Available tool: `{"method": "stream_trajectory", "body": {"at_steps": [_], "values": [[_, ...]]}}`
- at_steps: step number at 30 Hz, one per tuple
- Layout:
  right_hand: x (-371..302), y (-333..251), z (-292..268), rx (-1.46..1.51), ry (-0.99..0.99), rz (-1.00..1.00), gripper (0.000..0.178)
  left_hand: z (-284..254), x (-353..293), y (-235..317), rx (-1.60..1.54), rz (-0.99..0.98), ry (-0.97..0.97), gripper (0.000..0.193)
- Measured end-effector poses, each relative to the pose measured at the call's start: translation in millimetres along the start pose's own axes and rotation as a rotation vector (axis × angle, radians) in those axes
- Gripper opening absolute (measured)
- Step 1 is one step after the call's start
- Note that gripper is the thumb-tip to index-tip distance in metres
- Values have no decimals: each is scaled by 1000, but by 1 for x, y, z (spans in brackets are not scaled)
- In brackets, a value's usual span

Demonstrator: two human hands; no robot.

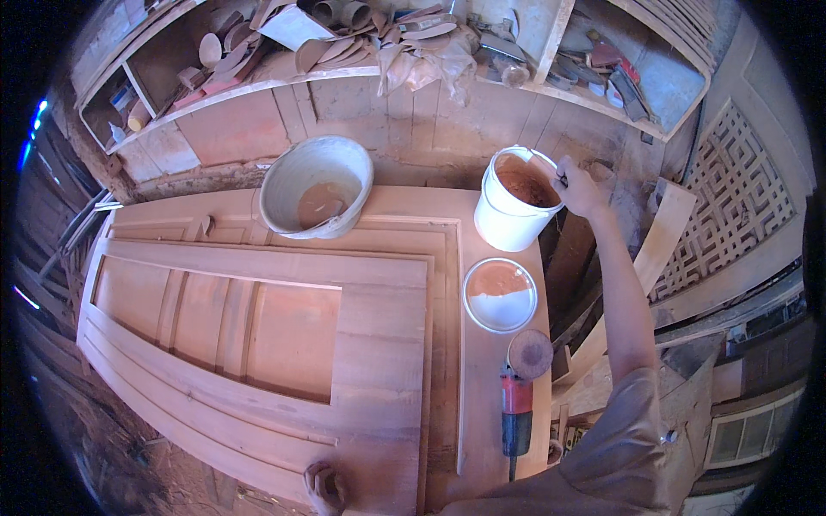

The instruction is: The person sands the surface of a wooden door using a power sander, then applies a wood filler or paste to gaps and imperfections on the door using a putty knife and their hands.

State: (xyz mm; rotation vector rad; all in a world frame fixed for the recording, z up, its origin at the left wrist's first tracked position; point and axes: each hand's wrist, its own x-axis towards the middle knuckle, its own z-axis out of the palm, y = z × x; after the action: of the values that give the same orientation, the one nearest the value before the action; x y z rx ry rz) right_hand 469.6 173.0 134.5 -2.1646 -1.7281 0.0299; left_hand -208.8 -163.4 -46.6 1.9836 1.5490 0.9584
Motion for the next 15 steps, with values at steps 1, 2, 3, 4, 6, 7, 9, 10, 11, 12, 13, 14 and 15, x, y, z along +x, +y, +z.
{"method": "stream_trajectory", "body": {"at_steps": [1, 2, 3, 4, 6, 7, 9, 10, 11, 12, 13, 14, 15], "values": [[-4, -4, 3, 15, 14, 2, 29, -4, 8, 8, 20, 12, -13, 16], [-7, -5, 6, 29, 28, 4, 29, -6, 12, 12, 39, 25, -26, 17], [-10, -8, 9, 44, 42, 6, 29, -4, 11, 9, 40, 33, -20, 17], [-13, -13, 12, 45, 50, 28, 29, -3, 9, 6, 45, 40, -15, 17], [-19, -20, 16, 47, 65, 71, 30, -4, 5, 4, 41, 36, -12, 17], [-20, -16, 17, -1, 63, 79, 29, -2, 7, 5, 22, 29, -14, 16], [-19, -2, 25, -87, 64, 98, 27, 3, 6, -2, 10, 37, -11, 17], [-23, -13, 22, -114, 69, 105, 27, 5, -2, -13, 27, 45, 1, 17], [-29, -31, 16, -142, 73, 113, 27, 5, -3, -16, 42, 52, 12, 17], [-33, -42, 15, -169, 77, 119, 28, 3, -5, -19, 48, 61, 13, 17], [-35, -43, 13, -208, 99, 103, 28, 4, -4, -16, 42, 70, 12, 18], [-36, -43, 12, -246, 120, 85, 29, 5, -3, -14, 37, 79, 12, 18], [-37, -43, 11, -283, 141, 67, 31, 6, -1, -14, 24, 80, 19, 18]]}}
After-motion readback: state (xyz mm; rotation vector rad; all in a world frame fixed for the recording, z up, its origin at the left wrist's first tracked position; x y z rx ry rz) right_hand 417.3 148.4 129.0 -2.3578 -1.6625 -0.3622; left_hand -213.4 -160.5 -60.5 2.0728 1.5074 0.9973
